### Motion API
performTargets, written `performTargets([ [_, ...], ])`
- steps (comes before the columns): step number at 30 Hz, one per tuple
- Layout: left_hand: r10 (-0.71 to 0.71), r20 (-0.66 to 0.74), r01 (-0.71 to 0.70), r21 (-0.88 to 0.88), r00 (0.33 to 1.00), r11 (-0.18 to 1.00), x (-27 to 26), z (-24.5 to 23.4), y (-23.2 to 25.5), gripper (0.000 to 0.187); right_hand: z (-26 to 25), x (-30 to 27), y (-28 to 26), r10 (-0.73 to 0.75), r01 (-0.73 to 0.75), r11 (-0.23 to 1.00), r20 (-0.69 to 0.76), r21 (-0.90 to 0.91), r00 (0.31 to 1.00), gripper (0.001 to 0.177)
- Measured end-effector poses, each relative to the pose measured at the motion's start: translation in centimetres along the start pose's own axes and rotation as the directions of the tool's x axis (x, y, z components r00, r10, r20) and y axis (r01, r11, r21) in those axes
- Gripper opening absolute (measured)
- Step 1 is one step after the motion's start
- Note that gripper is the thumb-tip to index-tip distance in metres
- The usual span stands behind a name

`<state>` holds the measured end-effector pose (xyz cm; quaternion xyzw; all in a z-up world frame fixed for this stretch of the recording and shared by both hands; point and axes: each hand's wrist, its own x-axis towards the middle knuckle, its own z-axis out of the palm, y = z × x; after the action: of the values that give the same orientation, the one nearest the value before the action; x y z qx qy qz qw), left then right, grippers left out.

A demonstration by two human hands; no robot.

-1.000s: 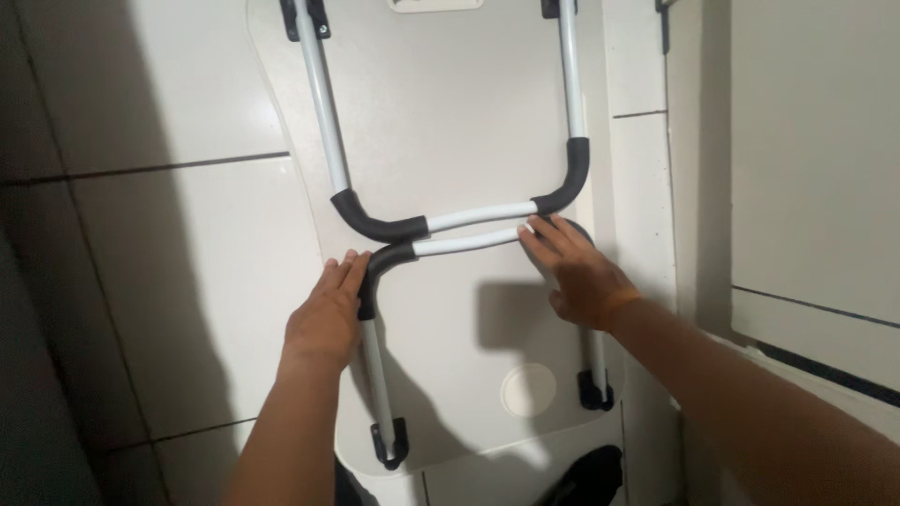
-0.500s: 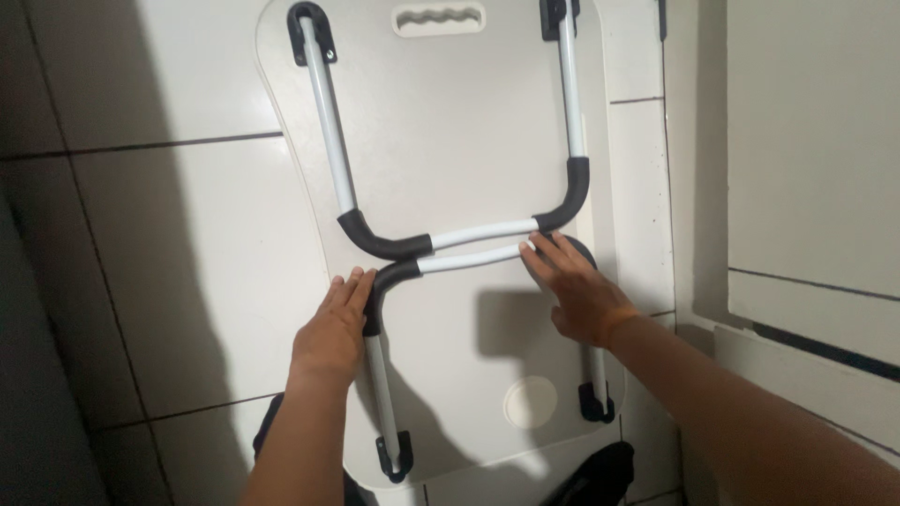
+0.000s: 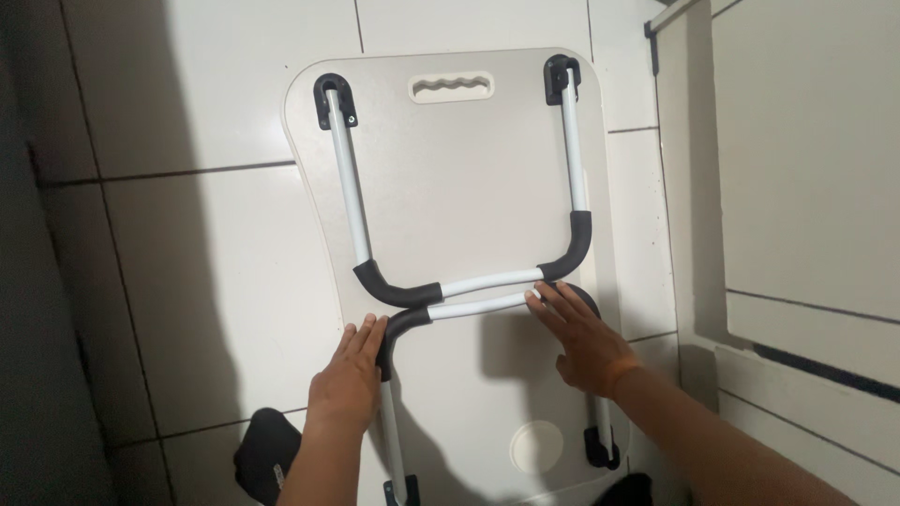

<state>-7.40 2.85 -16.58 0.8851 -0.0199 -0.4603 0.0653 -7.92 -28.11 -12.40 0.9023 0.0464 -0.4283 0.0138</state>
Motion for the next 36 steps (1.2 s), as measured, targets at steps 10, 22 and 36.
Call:
performTargets([
  [10, 0.009, 0.159, -0.015, 0.036, 0.987, 0.999, -0.4, -1.7, 0.4, 0.083, -2.0, -0.5, -0.6, -0.012, 0.026, 0.996, 0.146, -0.090, 0.989, 0.100],
  [22, -0.041, 0.016, 0.044, -0.366, 0.999, 0.930, -6.9, -3.8, -4.5, 0.052, 1.0, -6.8, -0.8, -0.085, 0.080, 0.995, 0.085, 0.066, 0.993, 0.075],
  [36, -0.106, -0.072, 0.056, -0.500, 0.992, 0.864, -8.8, -21.3, -10.6, 0.045, -17.5, -13.1, -9.2, -0.014, 0.044, 0.990, -0.220, 0.135, 0.975, 0.065],
])
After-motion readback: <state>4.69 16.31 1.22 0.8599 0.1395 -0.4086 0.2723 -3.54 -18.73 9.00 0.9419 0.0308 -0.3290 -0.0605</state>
